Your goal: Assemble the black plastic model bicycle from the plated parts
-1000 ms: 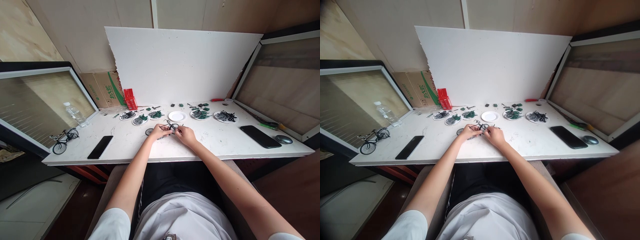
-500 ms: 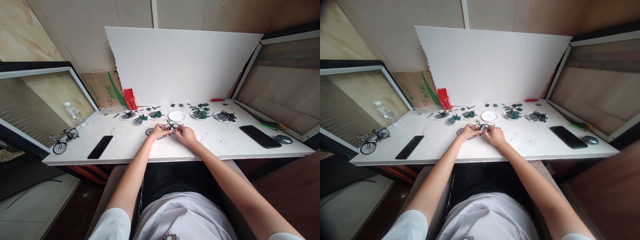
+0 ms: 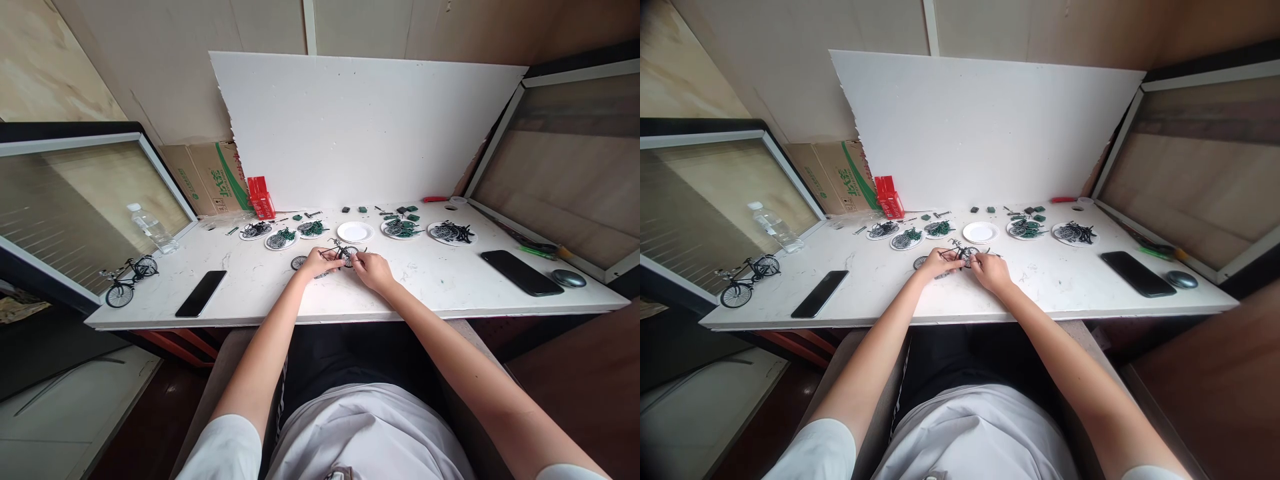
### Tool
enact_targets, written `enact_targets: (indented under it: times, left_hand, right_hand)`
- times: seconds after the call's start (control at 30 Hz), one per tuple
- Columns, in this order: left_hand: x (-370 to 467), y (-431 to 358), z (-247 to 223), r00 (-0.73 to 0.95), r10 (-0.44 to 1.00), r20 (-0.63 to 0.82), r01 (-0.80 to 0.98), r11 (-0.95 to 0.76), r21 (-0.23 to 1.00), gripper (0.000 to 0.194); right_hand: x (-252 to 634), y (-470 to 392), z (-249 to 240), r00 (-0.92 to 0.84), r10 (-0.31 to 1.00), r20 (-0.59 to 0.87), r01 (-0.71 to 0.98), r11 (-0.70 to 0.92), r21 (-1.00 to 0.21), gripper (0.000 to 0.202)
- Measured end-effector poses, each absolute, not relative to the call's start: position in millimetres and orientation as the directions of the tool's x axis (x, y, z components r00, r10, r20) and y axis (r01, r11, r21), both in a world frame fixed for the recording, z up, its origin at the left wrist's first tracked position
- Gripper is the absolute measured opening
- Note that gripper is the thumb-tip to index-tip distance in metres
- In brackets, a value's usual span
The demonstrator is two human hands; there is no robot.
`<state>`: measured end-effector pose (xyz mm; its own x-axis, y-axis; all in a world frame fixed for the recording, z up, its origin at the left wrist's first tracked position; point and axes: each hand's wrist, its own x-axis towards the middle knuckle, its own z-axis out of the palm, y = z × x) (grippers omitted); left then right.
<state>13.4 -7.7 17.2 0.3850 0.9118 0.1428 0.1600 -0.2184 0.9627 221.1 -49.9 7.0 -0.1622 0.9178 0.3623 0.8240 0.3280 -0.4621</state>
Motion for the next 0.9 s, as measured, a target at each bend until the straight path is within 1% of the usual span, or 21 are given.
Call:
enact_targets:
  times: [0.13,0.2,0.4,0.57,0.63,0.7,0.83,0.9]
  left_hand:
    - [13.3,-9.9,19.5,0.394,0.907,0.15,0.155,-0.226,0.962,0.04]
    - [13.2,-10.0,19.7,0.397,0.906,0.145,0.159,-0.224,0.962,0.038]
    - [13.1,-7.8,17.5,0.386,0.912,0.138,0.164,-0.215,0.963,0.036]
    - [13.6,-8.9,18.2,0.385,0.913,0.137,0.165,-0.214,0.963,0.038]
    - [13.8,-9.8,19.1,0.384,0.912,0.142,0.162,-0.218,0.962,0.038]
    - [13.9,-10.5,19.7,0.385,0.912,0.143,0.163,-0.22,0.962,0.039]
    - [13.8,-11.2,20.3,0.386,0.912,0.14,0.163,-0.217,0.962,0.04]
    - [13.7,-11.4,20.6,0.382,0.914,0.134,0.156,-0.207,0.966,0.039]
  right_hand:
    - [219.6,-51.6,7.9,-0.132,0.923,0.361,0.827,0.304,-0.473,0.025]
    - [219.2,-51.6,7.6,-0.128,0.922,0.365,0.828,0.302,-0.473,0.021]
    - [220.2,-49.0,5.5,-0.162,0.917,0.366,0.831,0.326,-0.451,0.031]
    - [220.8,-49.4,6.6,-0.167,0.921,0.352,0.824,0.327,-0.463,0.046]
    - [220.6,-50.4,7.9,-0.162,0.922,0.352,0.824,0.323,-0.465,0.047]
    - [220.0,-51.6,9.1,-0.145,0.924,0.355,0.829,0.309,-0.466,0.043]
    - [218.7,-53.5,9.7,-0.108,0.923,0.369,0.828,0.289,-0.481,0.026]
    - [218.4,-53.6,9.1,-0.093,0.918,0.385,0.822,0.289,-0.49,0.022]
